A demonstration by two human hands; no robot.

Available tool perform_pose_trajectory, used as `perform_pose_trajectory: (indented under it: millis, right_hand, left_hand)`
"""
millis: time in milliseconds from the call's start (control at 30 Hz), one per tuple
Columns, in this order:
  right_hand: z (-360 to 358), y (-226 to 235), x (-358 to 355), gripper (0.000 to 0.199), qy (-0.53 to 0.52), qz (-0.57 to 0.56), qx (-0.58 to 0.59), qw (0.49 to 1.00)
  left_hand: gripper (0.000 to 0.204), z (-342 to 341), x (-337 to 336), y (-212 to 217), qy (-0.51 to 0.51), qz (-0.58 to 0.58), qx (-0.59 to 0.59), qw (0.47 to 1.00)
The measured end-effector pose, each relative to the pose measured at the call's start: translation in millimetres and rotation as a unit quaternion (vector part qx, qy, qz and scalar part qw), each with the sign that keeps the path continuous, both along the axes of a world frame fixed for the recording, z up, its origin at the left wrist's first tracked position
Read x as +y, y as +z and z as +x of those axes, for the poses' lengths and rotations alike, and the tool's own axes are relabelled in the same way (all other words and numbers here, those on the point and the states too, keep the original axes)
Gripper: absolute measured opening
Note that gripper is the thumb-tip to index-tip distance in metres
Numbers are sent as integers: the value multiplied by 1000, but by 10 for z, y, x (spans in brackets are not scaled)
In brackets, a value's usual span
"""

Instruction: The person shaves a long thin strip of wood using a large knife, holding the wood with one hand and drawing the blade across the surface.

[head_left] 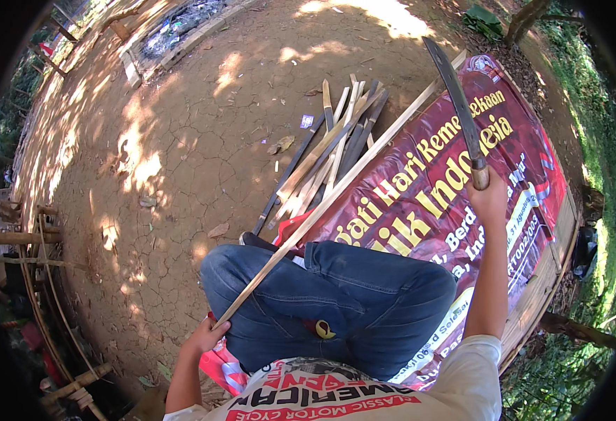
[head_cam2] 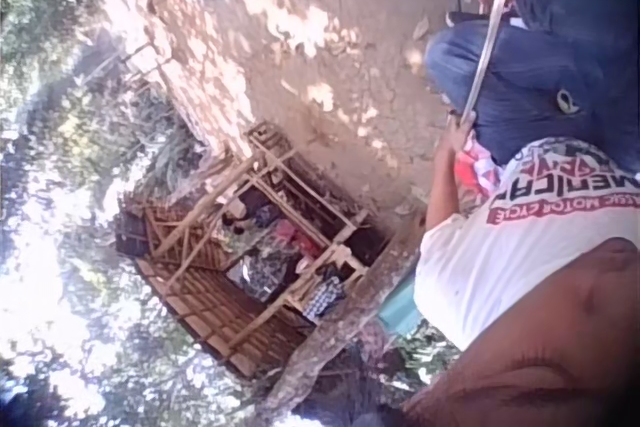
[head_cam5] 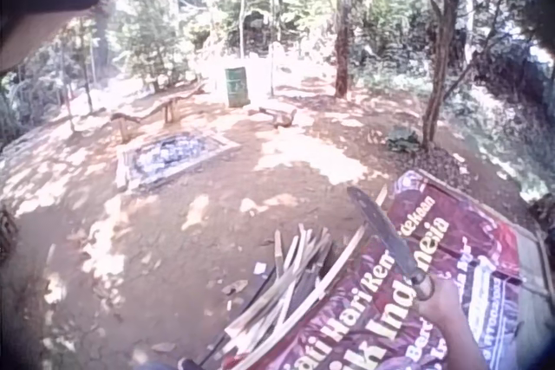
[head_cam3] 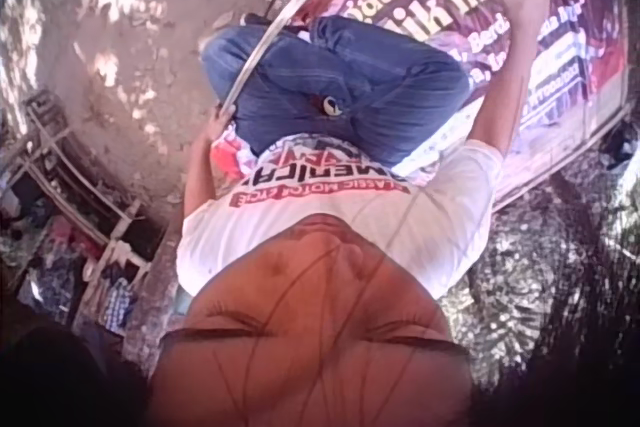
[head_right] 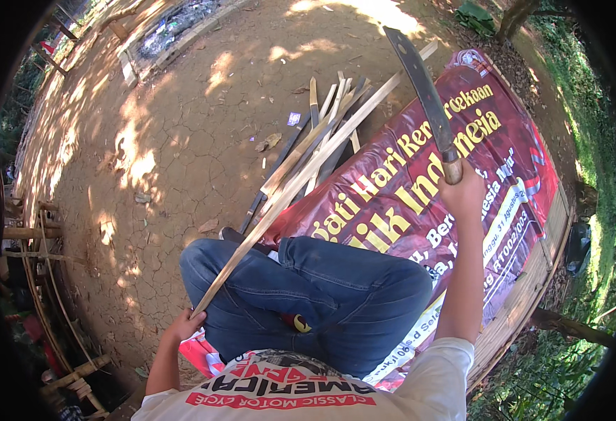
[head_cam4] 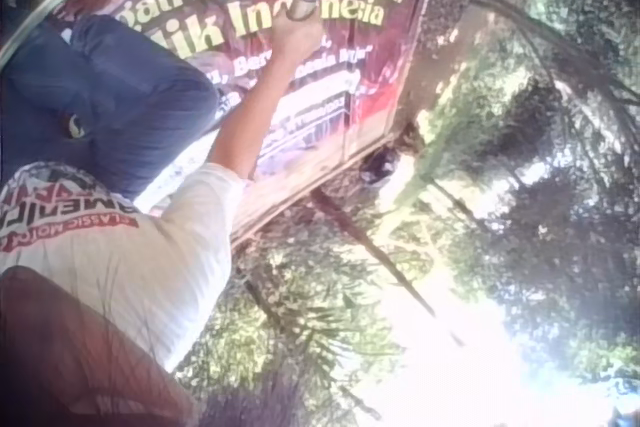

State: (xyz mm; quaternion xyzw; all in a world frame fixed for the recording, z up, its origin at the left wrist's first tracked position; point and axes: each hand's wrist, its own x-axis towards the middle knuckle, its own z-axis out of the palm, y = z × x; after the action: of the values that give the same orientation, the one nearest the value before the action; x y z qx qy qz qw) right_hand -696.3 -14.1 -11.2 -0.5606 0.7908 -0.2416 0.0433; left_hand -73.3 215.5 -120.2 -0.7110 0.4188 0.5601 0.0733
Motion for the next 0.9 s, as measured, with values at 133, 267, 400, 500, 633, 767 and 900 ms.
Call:
perform_pose_trajectory:
  millis: [133, 267, 400, 500, 633, 767, 900]
  right_hand:
    - [587, 9, 377, 22, 73, 0, -85, 994]
    - [1175, -38, 506, 28, 297, -28, 19, 954]
    - [1558, -268, 443, 27, 386, -4, 15, 923]
    - [1581, -191, 345, 27, 406, 48, 33, 912]
    - [1468, -134, 223, 26, 400, 82, 61, 911]
    - [1355, -193, 186, 27, 395, 60, 81, 913]
    - [1217, -79, 113, 24, 328, 91, 130, 931]
  left_hand:
    - [55, -136, -36, 158, 8, -29, -31, 999]
    - [57, -250, -143, 333, -22, -15, -69, 997]
    - [52, -159, -33, 193, -2, -71, -21, 997]
    - [52, -298, -32, 261, 14, -138, -31, 990]
    - [53, -211, 3, 217, 3, -109, -25, 994]
    - [55, -214, -45, 263, -13, -84, -20, 996]
    - [57, -250, -49, 329, -5, -81, -23, 996]
